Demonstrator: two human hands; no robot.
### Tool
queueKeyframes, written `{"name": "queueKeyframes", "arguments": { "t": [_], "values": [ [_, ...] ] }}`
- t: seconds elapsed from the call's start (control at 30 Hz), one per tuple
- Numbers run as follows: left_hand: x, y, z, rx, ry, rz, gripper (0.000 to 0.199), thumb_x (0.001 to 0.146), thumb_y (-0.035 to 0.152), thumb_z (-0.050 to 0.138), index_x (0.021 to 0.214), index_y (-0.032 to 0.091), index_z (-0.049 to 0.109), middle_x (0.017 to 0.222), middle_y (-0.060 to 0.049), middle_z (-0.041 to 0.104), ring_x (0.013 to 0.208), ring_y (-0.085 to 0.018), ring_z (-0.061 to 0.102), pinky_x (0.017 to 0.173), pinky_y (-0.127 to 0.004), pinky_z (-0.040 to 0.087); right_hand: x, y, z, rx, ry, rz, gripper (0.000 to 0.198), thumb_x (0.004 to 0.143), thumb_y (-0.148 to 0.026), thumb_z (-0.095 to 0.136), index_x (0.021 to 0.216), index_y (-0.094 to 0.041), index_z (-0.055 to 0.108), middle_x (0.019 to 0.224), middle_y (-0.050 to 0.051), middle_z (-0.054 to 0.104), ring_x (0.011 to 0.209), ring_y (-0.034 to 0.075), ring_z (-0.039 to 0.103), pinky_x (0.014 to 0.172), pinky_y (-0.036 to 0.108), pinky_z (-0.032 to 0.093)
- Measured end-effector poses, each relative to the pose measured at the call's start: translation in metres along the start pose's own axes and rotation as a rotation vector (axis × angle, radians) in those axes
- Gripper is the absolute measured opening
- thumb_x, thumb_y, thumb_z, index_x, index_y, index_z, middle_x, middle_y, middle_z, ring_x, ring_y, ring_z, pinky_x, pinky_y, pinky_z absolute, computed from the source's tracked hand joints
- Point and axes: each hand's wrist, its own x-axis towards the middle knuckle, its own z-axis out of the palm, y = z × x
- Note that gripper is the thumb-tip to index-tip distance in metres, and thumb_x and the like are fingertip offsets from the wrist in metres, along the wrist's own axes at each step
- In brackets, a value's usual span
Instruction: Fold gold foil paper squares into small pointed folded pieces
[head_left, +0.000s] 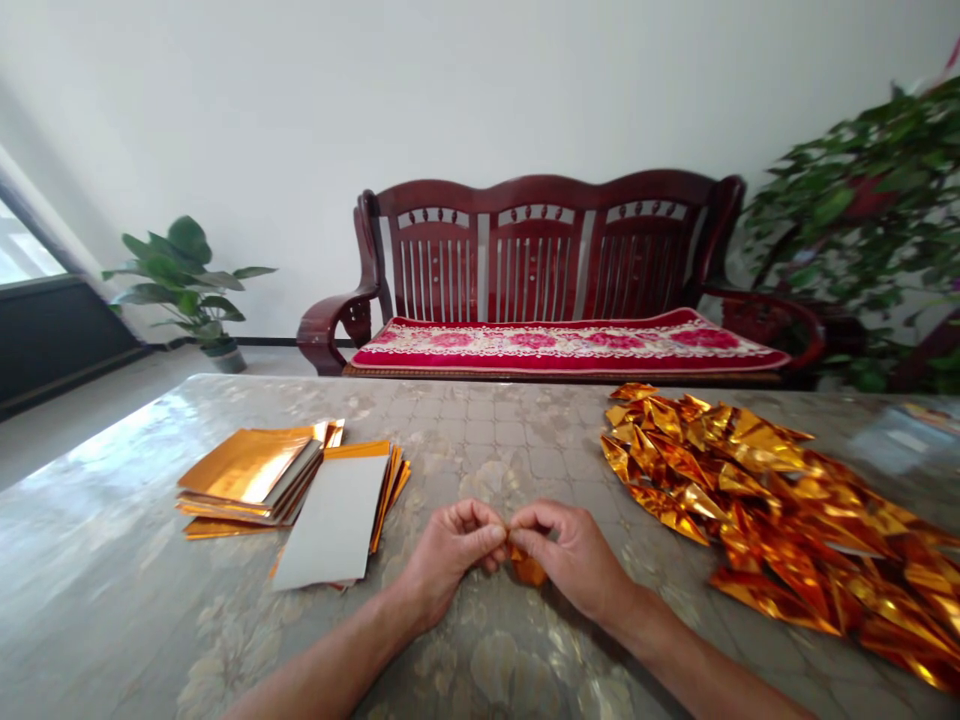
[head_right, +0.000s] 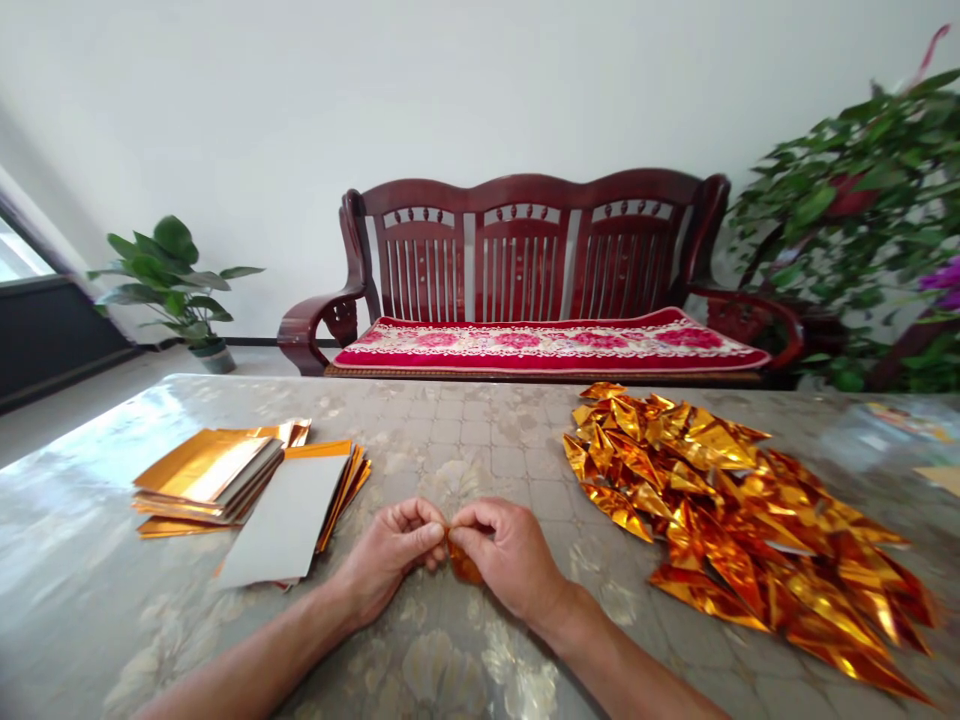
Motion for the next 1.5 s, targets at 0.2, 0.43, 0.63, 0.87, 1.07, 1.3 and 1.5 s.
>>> {"name": "queueKeyframes", "arguments": {
  "t": [0.2, 0.43, 0.63, 0.87, 1.07, 1.3, 1.5],
  "values": [
    [-0.002, 0.004, 0.002, 0.219, 0.069, 0.107, 0.025, 0.071, 0.036, 0.077, 0.069, 0.013, 0.065, 0.058, 0.0, 0.065, 0.054, -0.009, 0.055, 0.057, -0.019, 0.042, -0.002, -0.001, -0.002, -0.104, 0.04, -0.044, 0.013, 0.081, -0.019, 0.065, 0.07, -0.022, 0.071, 0.07, -0.001, 0.069, 0.069, 0.016, 0.063, 0.067, 0.025, 0.044],
    [-0.008, -0.001, 0.006, 0.72, 0.27, 0.446, 0.009, 0.078, 0.021, 0.062, 0.072, 0.018, 0.068, 0.067, 0.001, 0.069, 0.063, -0.012, 0.061, 0.064, -0.021, 0.046, -0.004, -0.005, 0.001, -0.223, 0.092, -0.102, 0.013, 0.084, -0.018, 0.064, 0.074, -0.022, 0.072, 0.071, 0.0, 0.069, 0.073, 0.016, 0.062, 0.071, 0.026, 0.042],
    [-0.009, -0.002, 0.005, 0.813, 0.382, 0.515, 0.009, 0.08, 0.019, 0.059, 0.072, 0.019, 0.064, 0.064, 0.003, 0.065, 0.06, -0.011, 0.059, 0.061, -0.019, 0.045, -0.005, -0.011, 0.001, -0.154, 0.063, -0.102, 0.017, 0.092, -0.023, 0.057, 0.085, -0.024, 0.073, 0.079, 0.0, 0.072, 0.078, 0.016, 0.064, 0.075, 0.026, 0.043],
    [-0.006, -0.004, 0.005, 0.678, 0.358, 0.446, 0.009, 0.078, 0.022, 0.063, 0.071, 0.018, 0.064, 0.063, 0.003, 0.064, 0.06, -0.011, 0.057, 0.06, -0.02, 0.044, -0.006, -0.014, 0.001, -0.297, 0.108, -0.089, 0.01, 0.086, -0.024, 0.067, 0.078, -0.024, 0.073, 0.073, -0.001, 0.069, 0.076, 0.016, 0.061, 0.073, 0.028, 0.041],
    [-0.001, -0.004, 0.004, 0.242, 0.151, 0.189, 0.022, 0.073, 0.036, 0.072, 0.074, 0.015, 0.065, 0.055, 0.002, 0.063, 0.049, -0.01, 0.055, 0.053, -0.021, 0.046, -0.006, -0.006, 0.0, -0.252, 0.046, -0.059, 0.017, 0.089, -0.02, 0.062, 0.076, -0.024, 0.072, 0.072, -0.001, 0.066, 0.075, 0.016, 0.06, 0.07, 0.026, 0.042],
    [-0.002, -0.002, 0.004, 0.141, 0.147, 0.141, 0.03, 0.066, 0.037, 0.081, 0.072, 0.014, 0.064, 0.054, 0.001, 0.065, 0.047, -0.008, 0.054, 0.05, -0.019, 0.044, -0.006, -0.002, -0.001, -0.196, 0.021, -0.178, 0.015, 0.093, -0.021, 0.061, 0.086, -0.024, 0.073, 0.075, 0.0, 0.068, 0.078, 0.017, 0.058, 0.071, 0.027, 0.044],
    [0.0, -0.003, 0.003, 0.142, 0.132, 0.143, 0.027, 0.066, 0.034, 0.081, 0.07, 0.013, 0.065, 0.054, 0.001, 0.065, 0.046, -0.008, 0.053, 0.049, -0.018, 0.043, -0.006, -0.001, -0.002, -0.193, 0.032, -0.341, 0.02, 0.098, -0.022, 0.053, 0.102, -0.023, 0.072, 0.08, 0.003, 0.069, 0.081, 0.018, 0.057, 0.072, 0.028, 0.047]
  ]
}}
